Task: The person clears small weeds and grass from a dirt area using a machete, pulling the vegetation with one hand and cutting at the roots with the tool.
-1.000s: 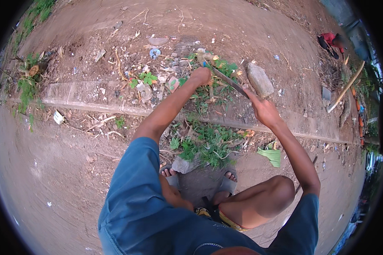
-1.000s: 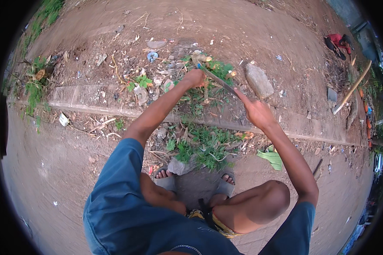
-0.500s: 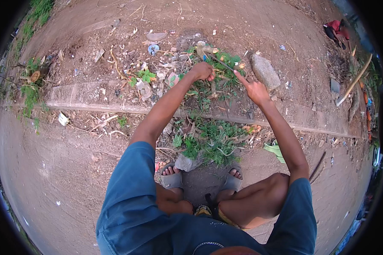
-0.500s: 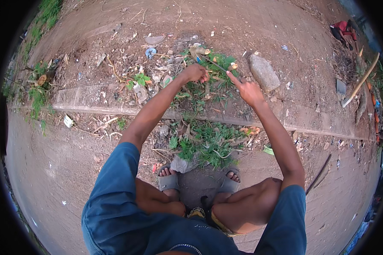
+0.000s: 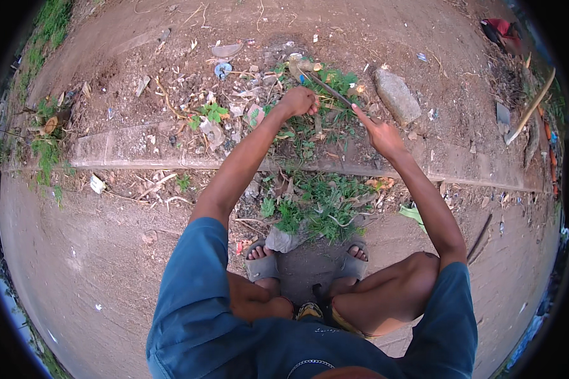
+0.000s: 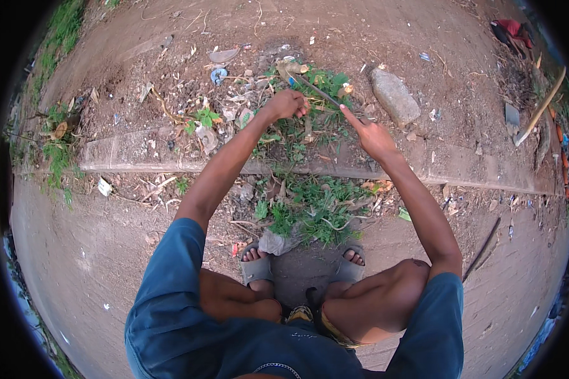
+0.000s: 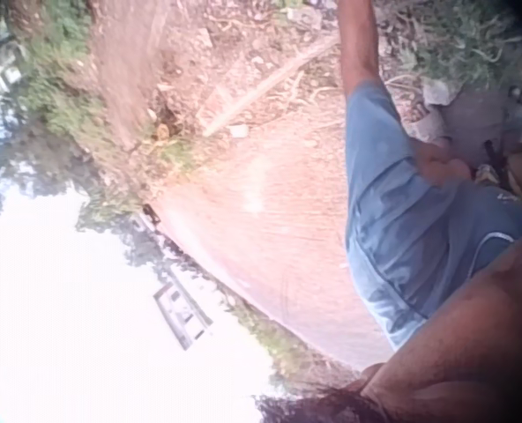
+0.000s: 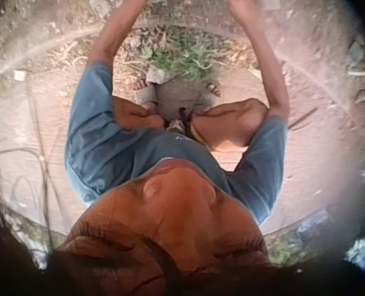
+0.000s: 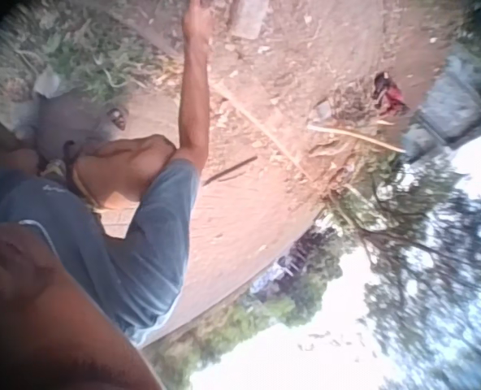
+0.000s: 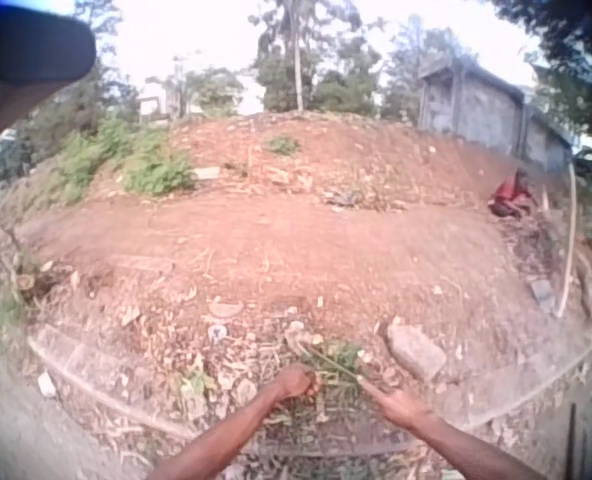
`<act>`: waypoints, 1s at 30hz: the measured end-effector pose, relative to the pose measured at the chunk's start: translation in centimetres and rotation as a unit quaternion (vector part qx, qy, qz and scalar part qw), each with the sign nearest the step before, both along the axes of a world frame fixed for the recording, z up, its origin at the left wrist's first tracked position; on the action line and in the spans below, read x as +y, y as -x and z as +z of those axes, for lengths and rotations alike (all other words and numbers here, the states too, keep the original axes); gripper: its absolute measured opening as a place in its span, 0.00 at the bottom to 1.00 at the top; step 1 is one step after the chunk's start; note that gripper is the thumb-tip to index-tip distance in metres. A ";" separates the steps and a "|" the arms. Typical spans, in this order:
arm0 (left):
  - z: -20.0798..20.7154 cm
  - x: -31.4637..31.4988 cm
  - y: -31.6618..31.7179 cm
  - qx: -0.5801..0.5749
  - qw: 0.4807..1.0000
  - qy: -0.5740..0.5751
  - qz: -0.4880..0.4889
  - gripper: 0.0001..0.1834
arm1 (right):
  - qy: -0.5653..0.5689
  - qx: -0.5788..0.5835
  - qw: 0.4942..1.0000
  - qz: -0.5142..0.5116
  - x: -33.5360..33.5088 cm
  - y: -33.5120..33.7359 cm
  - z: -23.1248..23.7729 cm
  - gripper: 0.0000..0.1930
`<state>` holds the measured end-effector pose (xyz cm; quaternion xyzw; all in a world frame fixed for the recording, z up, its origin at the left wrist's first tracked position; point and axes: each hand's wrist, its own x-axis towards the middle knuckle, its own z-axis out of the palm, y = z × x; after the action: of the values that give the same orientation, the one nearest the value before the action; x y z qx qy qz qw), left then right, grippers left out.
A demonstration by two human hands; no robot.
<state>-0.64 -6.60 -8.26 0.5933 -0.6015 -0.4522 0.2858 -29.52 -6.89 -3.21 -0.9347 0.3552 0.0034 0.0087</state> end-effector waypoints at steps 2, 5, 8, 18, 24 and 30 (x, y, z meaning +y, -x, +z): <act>-0.1 0.0 0.0 -0.013 1.000 0.014 -0.008 0.17 | -0.003 -0.005 1.000 -0.005 0.5 0.8 0.0 0.45; -0.3 -0.1 0.2 -0.018 1.000 0.001 -0.008 0.16 | 0.019 -0.001 1.000 -0.017 1.1 1.1 -0.3 0.45; -0.3 -0.2 0.5 -0.027 0.999 0.024 -0.023 0.17 | 0.004 0.009 1.000 -0.029 1.0 0.2 -0.8 0.45; 0.7 -1.0 0.0 -0.074 0.995 0.023 -0.055 0.16 | -0.038 -0.018 0.999 -0.013 -0.5 -1.2 -2.1 0.45; 0.2 -2.0 1.1 -0.177 0.978 0.060 -0.094 0.15 | -0.046 -0.051 0.998 -0.002 -0.8 -1.2 -2.4 0.47; 2.4 0.1 5.4 -0.028 0.971 -0.090 -0.220 0.12 | -0.070 -0.030 0.997 -0.019 -2.2 -2.0 -2.2 0.49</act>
<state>-6.07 -6.50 -5.83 0.4821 -0.6818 -0.5394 0.1083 -27.55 -9.07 -5.46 -0.9245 0.3717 0.0004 0.0848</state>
